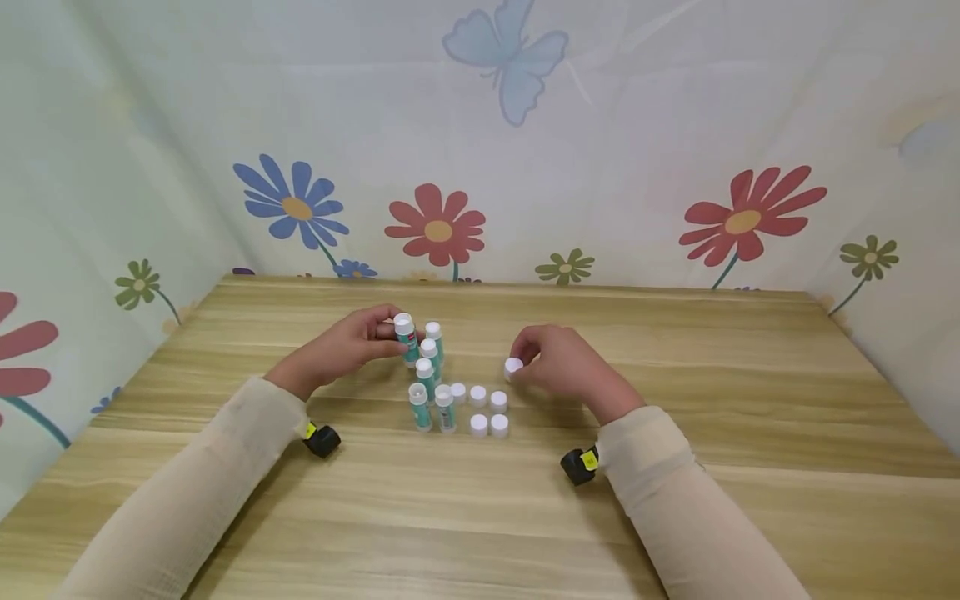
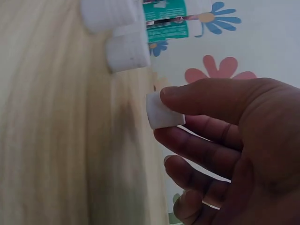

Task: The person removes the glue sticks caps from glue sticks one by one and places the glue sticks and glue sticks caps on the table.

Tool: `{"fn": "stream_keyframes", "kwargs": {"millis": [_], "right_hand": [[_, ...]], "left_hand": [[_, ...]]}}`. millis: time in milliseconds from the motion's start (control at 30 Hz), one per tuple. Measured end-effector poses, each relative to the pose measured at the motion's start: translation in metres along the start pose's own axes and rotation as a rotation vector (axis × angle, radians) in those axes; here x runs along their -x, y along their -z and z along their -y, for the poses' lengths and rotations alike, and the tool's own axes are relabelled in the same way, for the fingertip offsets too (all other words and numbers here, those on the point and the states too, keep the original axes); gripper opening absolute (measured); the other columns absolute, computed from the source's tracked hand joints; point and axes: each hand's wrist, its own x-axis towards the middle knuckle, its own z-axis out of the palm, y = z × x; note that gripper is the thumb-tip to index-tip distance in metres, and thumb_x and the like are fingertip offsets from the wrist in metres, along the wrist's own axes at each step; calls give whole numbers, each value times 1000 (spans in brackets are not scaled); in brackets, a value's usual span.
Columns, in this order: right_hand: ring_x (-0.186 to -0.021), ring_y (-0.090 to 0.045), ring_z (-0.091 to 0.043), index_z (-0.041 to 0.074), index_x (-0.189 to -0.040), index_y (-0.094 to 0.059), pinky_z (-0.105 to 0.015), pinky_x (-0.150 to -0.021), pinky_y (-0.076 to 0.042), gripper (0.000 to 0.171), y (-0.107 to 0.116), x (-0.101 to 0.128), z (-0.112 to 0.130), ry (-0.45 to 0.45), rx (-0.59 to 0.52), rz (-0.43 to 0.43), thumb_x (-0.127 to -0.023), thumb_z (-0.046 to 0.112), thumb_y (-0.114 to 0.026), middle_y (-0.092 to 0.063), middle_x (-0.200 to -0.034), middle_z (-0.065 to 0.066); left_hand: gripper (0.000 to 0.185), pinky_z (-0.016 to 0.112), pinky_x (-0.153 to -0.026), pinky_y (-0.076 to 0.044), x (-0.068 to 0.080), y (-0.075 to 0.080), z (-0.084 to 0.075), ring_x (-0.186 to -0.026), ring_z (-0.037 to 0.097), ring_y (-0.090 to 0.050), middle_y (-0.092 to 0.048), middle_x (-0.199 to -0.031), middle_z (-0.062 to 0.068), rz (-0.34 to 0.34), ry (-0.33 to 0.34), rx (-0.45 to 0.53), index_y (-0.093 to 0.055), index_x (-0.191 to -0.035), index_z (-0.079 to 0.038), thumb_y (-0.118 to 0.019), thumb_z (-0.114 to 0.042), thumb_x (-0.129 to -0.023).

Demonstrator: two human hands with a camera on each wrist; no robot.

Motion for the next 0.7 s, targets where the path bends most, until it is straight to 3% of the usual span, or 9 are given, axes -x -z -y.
{"fn": "stream_keyframes", "kwargs": {"millis": [267, 467, 600, 700], "right_hand": [[-82, -58, -16, 15, -96, -65, -30, -74, -44, 16, -12, -8, -2, 12, 100, 34, -84, 22, -73, -68, -95, -1], [-82, -58, -15, 16, -97, -66, -30, -74, -45, 14, -17, -7, -3, 33, 103, 26, -86, 21, -72, -69, -95, 0], [-85, -59, -16, 15, -107, -65, -29, -74, -47, 24, -15, -3, -6, 35, 91, 47, -85, 23, -73, -69, -100, -2], [-91, -60, -19, 16, -119, -62, -30, -74, -49, 36, -10, 3, -11, 30, 73, 50, -86, 27, -71, -67, -110, -6]], "left_hand": [[27, 24, -90, -51, 4, 0, 8, -104, 16, -63, -68, -119, 12, 3, 68, -65, -52, -118, -3, -62, -6, -93], [26, 25, -88, -50, 6, -2, 9, -104, 17, -64, -68, -119, 11, -3, 81, -75, -53, -116, -4, -63, -6, -92], [34, 31, -97, -50, 3, -4, 10, -113, 20, -62, -65, -125, 12, 19, 86, -72, -52, -123, -5, -65, -6, -91], [42, 38, -106, -46, 1, -3, 5, -125, 21, -56, -59, -134, 9, 20, 97, -138, -49, -132, -9, -64, -8, -92]]}}
